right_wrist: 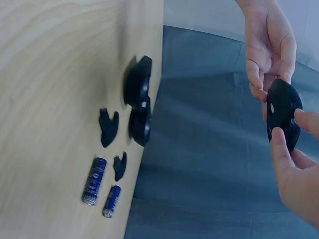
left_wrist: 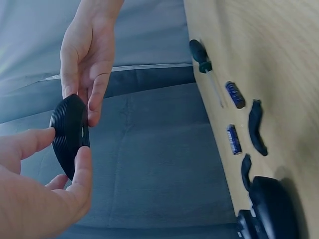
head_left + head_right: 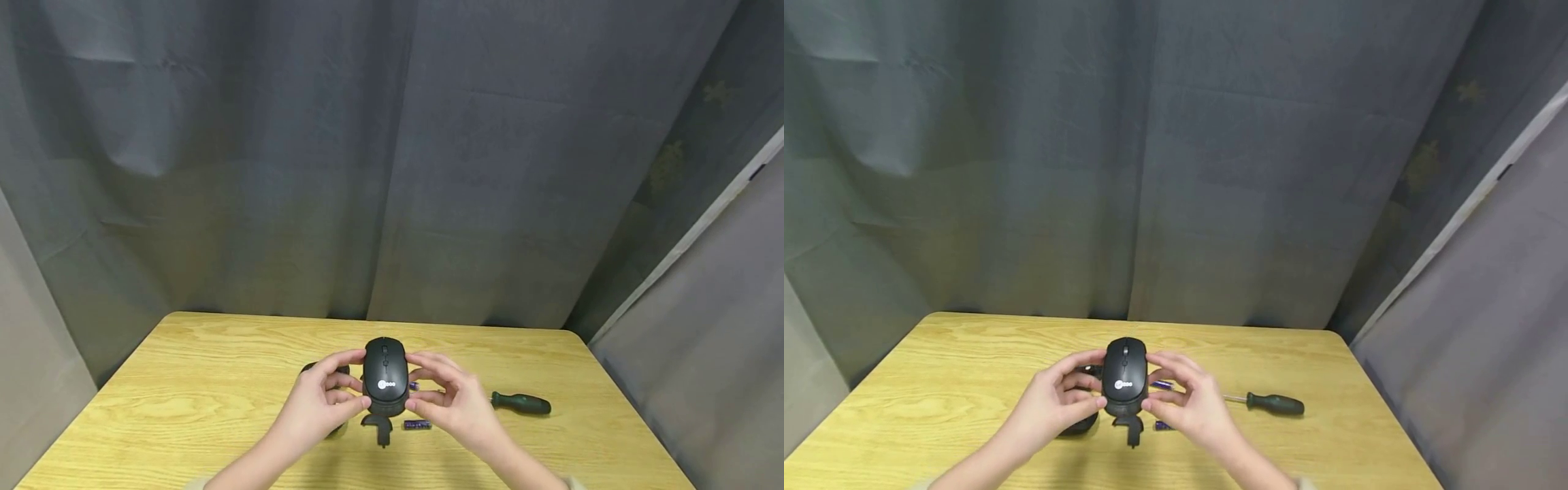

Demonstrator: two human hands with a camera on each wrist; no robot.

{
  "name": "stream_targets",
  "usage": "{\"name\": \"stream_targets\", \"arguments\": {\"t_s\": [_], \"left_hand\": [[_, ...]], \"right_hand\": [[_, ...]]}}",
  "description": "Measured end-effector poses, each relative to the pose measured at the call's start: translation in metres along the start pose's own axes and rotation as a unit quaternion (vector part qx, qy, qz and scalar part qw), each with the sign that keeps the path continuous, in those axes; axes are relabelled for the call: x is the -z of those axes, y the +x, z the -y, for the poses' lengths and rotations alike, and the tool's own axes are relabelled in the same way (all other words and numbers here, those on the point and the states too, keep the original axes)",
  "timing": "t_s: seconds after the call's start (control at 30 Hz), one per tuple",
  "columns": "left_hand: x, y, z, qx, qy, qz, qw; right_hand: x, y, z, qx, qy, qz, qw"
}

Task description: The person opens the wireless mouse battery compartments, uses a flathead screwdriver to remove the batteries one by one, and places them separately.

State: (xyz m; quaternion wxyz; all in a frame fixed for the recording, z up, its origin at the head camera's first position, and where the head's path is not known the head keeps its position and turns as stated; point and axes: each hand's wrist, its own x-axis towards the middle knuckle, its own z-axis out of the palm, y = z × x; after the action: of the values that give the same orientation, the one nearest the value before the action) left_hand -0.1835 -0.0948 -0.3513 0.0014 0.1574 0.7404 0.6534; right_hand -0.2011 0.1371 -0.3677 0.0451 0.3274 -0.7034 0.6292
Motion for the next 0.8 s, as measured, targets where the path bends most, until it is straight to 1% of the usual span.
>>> {"name": "stream_targets", "arguments": {"t_s": [0.23,0.33,0.43,0.57,0.67,0.8], "left_hand": [[0.003,-0.007,0.012,0.022,0.006,0.009,0.9997],[0.003,-0.008,0.017,0.015,0.007,0.015,0.9998],[0.003,-0.009,0.024,-0.004,0.015,0.019,0.9997],[0.003,-0.009,0.032,-0.024,0.016,0.018,0.9994],[0.002,-0.008,0.036,-0.03,0.008,0.014,0.9994],[-0.001,-0.008,0.04,-0.029,0.01,0.003,0.9995]], "right_hand": [[-0.006,-0.007,-0.012,-0.019,0.009,0.008,0.9997],[-0.008,-0.008,-0.015,-0.019,0.01,0.012,0.9997],[-0.008,-0.01,-0.018,-0.016,0.013,0.017,0.9996],[-0.008,-0.012,-0.023,-0.001,0.013,0.023,0.9996],[-0.008,-0.013,-0.027,0.011,0.006,0.02,0.9997],[-0.009,-0.013,-0.03,0.0,-0.009,0.003,1.0]]}}
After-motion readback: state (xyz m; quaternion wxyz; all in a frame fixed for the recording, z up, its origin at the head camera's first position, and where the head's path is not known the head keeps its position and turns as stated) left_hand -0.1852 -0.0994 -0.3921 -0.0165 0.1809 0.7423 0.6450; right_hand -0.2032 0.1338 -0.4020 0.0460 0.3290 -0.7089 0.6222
